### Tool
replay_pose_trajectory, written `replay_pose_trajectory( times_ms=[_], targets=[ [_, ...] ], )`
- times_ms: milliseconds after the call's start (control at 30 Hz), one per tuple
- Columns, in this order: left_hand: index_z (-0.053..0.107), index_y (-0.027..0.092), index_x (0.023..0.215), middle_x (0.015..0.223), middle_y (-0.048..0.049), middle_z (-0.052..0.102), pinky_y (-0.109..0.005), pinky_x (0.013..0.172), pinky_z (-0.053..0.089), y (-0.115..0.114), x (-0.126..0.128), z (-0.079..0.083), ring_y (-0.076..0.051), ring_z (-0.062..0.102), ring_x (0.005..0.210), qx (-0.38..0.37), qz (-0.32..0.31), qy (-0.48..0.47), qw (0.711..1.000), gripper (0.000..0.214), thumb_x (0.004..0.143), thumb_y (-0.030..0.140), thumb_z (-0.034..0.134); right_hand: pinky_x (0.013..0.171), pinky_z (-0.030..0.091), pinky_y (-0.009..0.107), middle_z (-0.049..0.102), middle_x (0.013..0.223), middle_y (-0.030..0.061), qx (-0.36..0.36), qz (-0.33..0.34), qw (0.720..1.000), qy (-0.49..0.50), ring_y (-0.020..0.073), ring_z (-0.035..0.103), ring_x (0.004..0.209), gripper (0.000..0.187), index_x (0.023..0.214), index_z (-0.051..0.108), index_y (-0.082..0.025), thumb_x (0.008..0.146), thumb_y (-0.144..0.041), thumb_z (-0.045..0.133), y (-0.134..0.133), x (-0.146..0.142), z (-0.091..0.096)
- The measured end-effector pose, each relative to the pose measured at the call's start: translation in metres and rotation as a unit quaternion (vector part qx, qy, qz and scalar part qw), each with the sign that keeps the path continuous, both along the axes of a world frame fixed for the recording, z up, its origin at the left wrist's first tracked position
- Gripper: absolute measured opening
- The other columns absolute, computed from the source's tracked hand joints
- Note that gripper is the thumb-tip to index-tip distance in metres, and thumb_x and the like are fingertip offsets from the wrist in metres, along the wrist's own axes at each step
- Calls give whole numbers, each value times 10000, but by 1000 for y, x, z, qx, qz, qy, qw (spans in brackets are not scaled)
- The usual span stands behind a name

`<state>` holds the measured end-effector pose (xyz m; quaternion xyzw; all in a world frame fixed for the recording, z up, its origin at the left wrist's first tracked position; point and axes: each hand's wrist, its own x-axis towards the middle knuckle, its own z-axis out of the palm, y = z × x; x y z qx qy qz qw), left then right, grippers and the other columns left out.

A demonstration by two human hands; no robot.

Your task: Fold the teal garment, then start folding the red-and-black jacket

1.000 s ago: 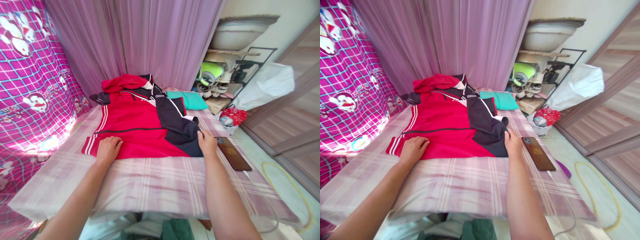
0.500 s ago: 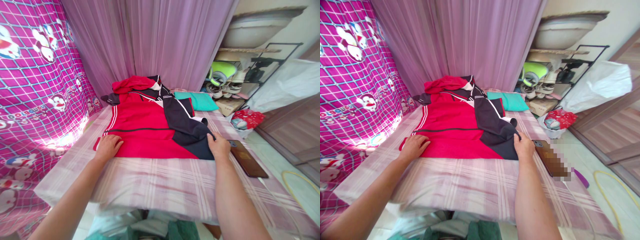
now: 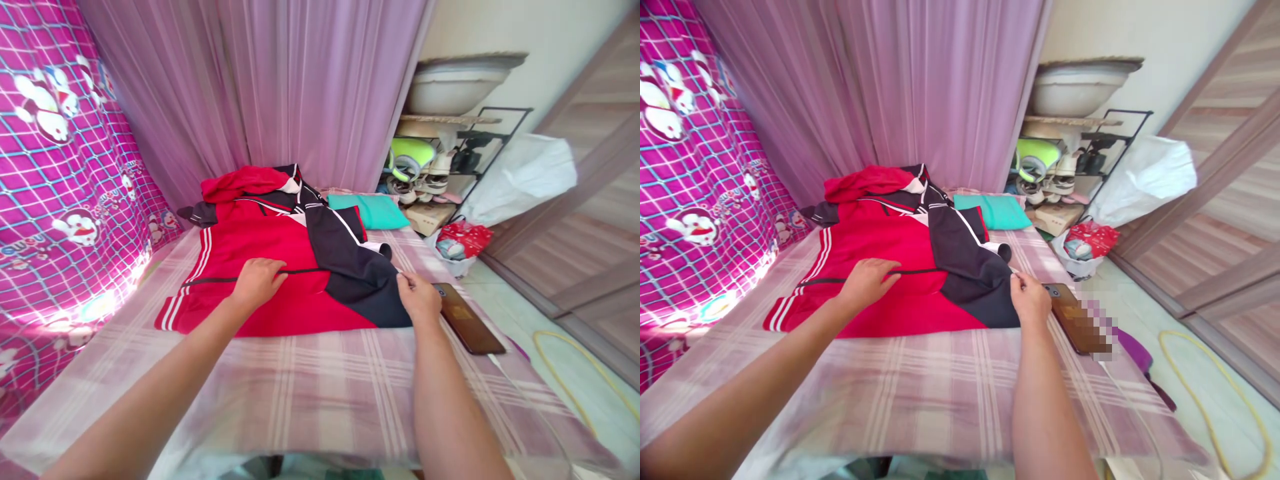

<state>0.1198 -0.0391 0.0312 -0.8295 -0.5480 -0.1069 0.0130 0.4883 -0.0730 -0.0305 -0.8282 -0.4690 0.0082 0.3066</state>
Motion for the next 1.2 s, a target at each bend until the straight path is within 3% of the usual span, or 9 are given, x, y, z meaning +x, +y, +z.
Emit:
replay_pose_trajectory(
  times_ms=[233, 400, 533, 667, 800, 1033, 1200],
  targets=[
    [749, 233, 939, 1037, -102, 754, -320, 803, 489, 75, 77, -8, -284, 686, 985, -190, 74, -19, 979, 517, 870, 657, 461, 585, 421, 292, 765, 791, 58, -5, 21, 1000, 8, 233, 671, 725, 321, 888, 799, -277, 845, -446, 529, 0, 3, 1],
    [713, 219, 839, 912, -84, 742, -325, 746, 485, 92, 103, -19, -276, 686, 899, -205, 121, -73, 968, 383, 816, 578, 584, 573, 405, 276, 757, 736, 43, 24, 38, 999, -14, 217, 669, 706, 314, 852, 798, -286, 862, -425, 516, 2, 6, -5],
    [648, 210, 1016, 991, -69, 725, -304, 759, 483, 94, 105, -21, -221, 670, 923, -121, 125, -164, 971, 324, 929, 455, 457, 584, 398, 280, 762, 758, 48, 4, 33, 999, -18, 223, 673, 725, 320, 892, 796, -283, 875, -451, 523, 2, 4, -4],
    [590, 198, 1102, 871, -37, 721, -276, 704, 487, 101, 95, -17, -153, 675, 700, -118, 150, -253, 948, 298, 965, 396, 414, 613, 397, 279, 771, 817, 45, -6, 57, 998, -8, 225, 680, 775, 312, 963, 789, -291, 883, -458, 538, 0, -1, 1],
    [612, 216, 1065, 823, -47, 728, -302, 754, 491, 104, 86, -18, -212, 703, 818, -124, 166, -168, 964, 271, 938, 415, 478, 642, 403, 281, 771, 859, 54, -43, 59, 997, 11, 232, 679, 824, 323, 992, 781, -277, 897, -454, 528, -3, 2, 6],
    [594, 221, 1160, 965, -78, 750, -327, 780, 506, 103, 81, -24, -241, 708, 901, -134, 196, -127, 963, 342, 932, 440, 465, 607, 401, 262, 754, 757, 49, -105, 87, 988, 67, 198, 662, 741, 397, 766, 769, -225, 916, -425, 460, -12, 27, 11],
    [593, 229, 1191, 1137, -113, 726, -371, 841, 509, 101, 78, -21, -300, 671, 1077, -96, 226, -94, 965, 348, 929, 416, 462, 661, 427, 265, 773, 863, 54, -129, 105, 982, 91, 215, 678, 825, 380, 836, 783, -213, 897, -464, 505, -17, 29, 14]
  ],
)
